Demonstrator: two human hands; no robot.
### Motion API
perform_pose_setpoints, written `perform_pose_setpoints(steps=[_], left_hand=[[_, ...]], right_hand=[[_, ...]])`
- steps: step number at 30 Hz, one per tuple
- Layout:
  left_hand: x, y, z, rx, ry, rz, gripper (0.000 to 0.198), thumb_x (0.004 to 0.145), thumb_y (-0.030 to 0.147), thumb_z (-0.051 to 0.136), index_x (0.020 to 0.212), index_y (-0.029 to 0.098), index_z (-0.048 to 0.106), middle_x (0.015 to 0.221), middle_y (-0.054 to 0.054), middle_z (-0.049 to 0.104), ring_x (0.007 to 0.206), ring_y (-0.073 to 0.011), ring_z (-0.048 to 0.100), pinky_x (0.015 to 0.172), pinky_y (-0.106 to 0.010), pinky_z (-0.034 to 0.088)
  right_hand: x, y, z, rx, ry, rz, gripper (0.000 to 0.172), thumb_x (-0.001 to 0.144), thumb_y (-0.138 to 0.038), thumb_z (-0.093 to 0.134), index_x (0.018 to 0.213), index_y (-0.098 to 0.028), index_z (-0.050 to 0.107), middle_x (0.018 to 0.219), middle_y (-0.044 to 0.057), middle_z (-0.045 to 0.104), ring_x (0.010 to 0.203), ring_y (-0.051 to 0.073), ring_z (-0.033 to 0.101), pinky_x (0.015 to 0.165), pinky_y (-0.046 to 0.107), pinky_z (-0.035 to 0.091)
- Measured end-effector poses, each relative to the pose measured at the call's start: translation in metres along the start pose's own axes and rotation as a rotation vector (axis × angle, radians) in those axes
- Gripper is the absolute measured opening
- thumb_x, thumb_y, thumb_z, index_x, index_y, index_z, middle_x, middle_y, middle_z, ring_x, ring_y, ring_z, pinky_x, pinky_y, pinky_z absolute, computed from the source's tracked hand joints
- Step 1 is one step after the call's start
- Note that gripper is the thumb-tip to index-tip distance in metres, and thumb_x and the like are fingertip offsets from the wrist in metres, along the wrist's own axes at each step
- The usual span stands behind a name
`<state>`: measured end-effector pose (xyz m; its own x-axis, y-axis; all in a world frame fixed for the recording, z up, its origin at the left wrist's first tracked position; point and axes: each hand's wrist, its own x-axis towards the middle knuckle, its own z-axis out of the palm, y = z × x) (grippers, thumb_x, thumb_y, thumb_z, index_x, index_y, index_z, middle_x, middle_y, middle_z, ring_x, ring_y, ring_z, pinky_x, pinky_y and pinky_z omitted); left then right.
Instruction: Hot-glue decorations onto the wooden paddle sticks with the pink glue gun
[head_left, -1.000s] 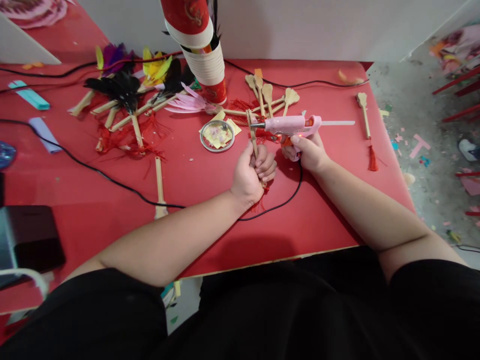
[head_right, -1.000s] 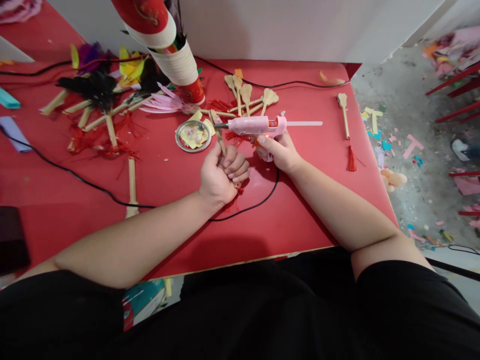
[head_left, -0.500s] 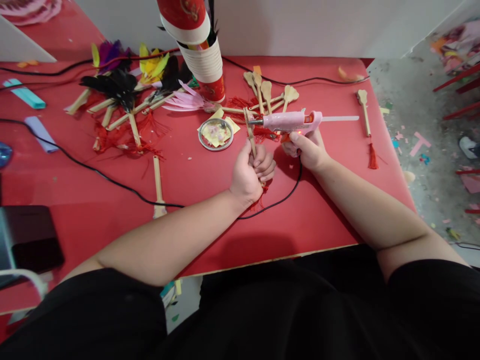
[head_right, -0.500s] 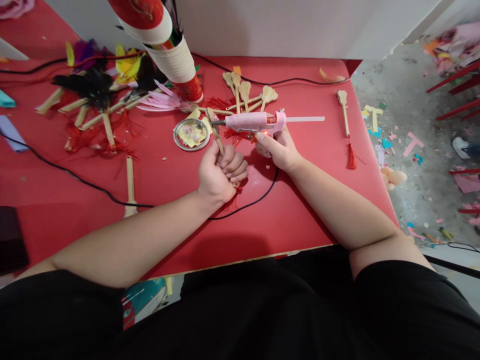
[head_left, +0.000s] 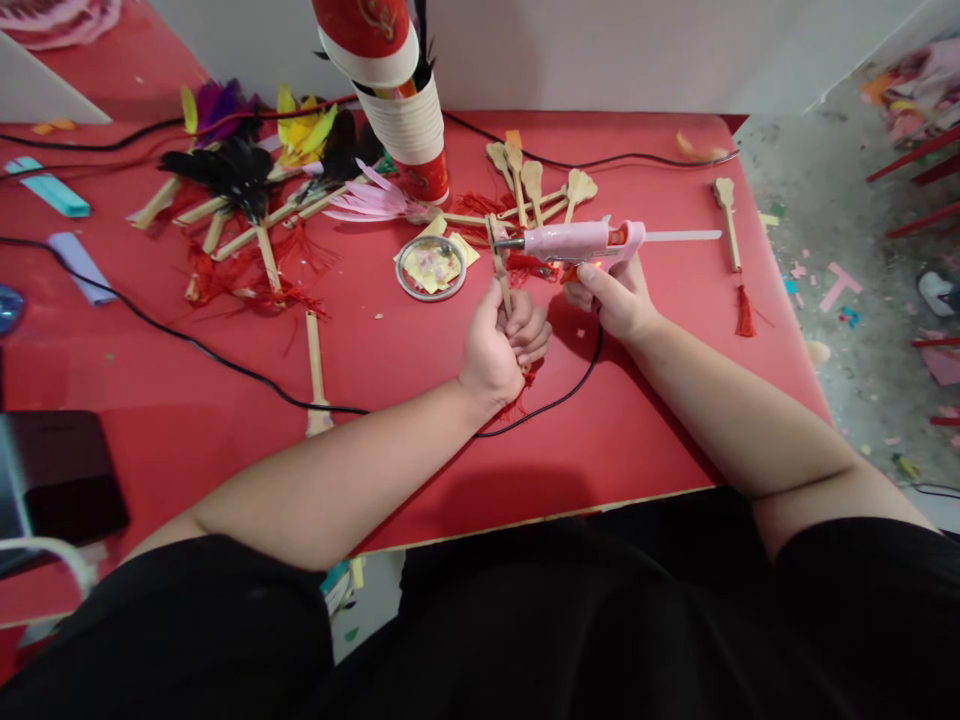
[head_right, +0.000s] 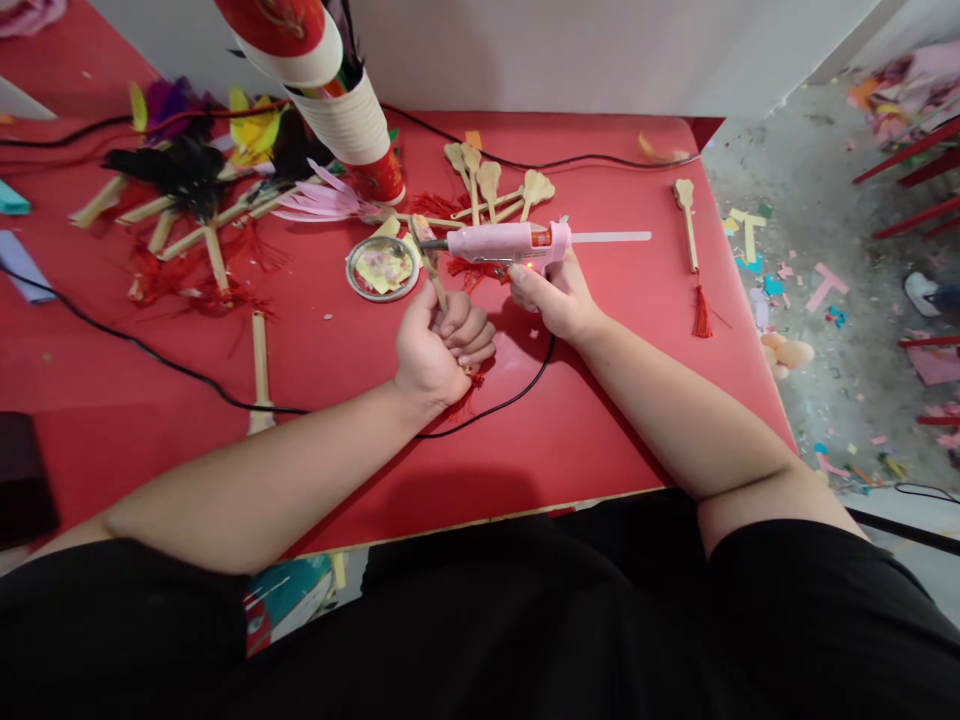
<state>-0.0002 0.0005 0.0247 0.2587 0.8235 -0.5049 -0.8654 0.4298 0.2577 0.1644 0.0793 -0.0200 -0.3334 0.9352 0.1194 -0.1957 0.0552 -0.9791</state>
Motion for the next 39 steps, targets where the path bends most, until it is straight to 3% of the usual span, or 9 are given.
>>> perform_pose_setpoints(steps=[4,7,14,19,28,39], left_hand=[[0.0002,-0.0003,-0.0004,-0.017,0.027,-0.013,0.069,0.121,0.052,0.047,0.066,0.024,0.017,0.05,0.006,0.021,0.036,-0.0067,0.022,0.036,-0.018,0.016],[-0.0001,-0.0005,0.0004,-0.019,0.03,-0.016,0.067,0.121,0.052,0.045,0.066,0.024,0.018,0.049,0.005,0.021,0.036,-0.0066,0.023,0.036,-0.018,0.016],[-0.0006,-0.0012,0.0011,-0.028,0.044,-0.014,0.069,0.12,0.054,0.05,0.066,0.024,0.02,0.05,0.006,0.021,0.036,-0.0062,0.023,0.037,-0.019,0.013],[0.0001,-0.0024,0.0013,0.006,0.039,0.019,0.069,0.122,0.052,0.041,0.064,0.023,0.02,0.05,0.005,0.021,0.037,-0.0064,0.02,0.037,-0.02,0.012],[0.0003,-0.0025,0.0009,0.055,0.051,0.047,0.072,0.121,0.056,0.046,0.062,0.023,0.021,0.051,0.006,0.021,0.039,-0.0072,0.018,0.037,-0.019,0.015],[-0.0012,-0.0024,0.0022,0.06,0.036,0.044,0.072,0.123,0.055,0.039,0.061,0.023,0.021,0.049,0.005,0.021,0.038,-0.0069,0.018,0.036,-0.018,0.015]], right_hand=[[0.0003,0.0,-0.0003,0.012,0.004,0.039,0.072,0.072,-0.084,0.097,0.099,-0.029,0.057,0.063,-0.009,0.031,0.053,0.012,0.029,0.042,0.029,0.035],[0.0003,0.0006,-0.0007,0.055,0.003,0.045,0.071,0.072,-0.08,0.099,0.102,-0.03,0.058,0.064,-0.01,0.03,0.053,0.012,0.03,0.04,0.028,0.033],[-0.0002,0.0027,-0.0022,0.021,0.056,0.029,0.073,0.07,-0.081,0.1,0.103,-0.031,0.059,0.064,-0.009,0.035,0.053,0.014,0.035,0.043,0.032,0.043],[-0.0016,0.0044,-0.0032,-0.012,0.076,0.009,0.072,0.072,-0.081,0.098,0.103,-0.031,0.057,0.067,-0.007,0.036,0.057,0.016,0.038,0.046,0.032,0.043],[-0.0024,0.0041,-0.0049,-0.007,0.053,0.029,0.069,0.074,-0.078,0.098,0.109,-0.031,0.061,0.068,-0.007,0.038,0.057,0.017,0.041,0.045,0.033,0.043],[-0.0022,0.006,-0.0043,0.028,0.042,-0.023,0.064,0.078,-0.074,0.098,0.104,-0.03,0.061,0.068,-0.007,0.038,0.056,0.014,0.037,0.043,0.029,0.04]])
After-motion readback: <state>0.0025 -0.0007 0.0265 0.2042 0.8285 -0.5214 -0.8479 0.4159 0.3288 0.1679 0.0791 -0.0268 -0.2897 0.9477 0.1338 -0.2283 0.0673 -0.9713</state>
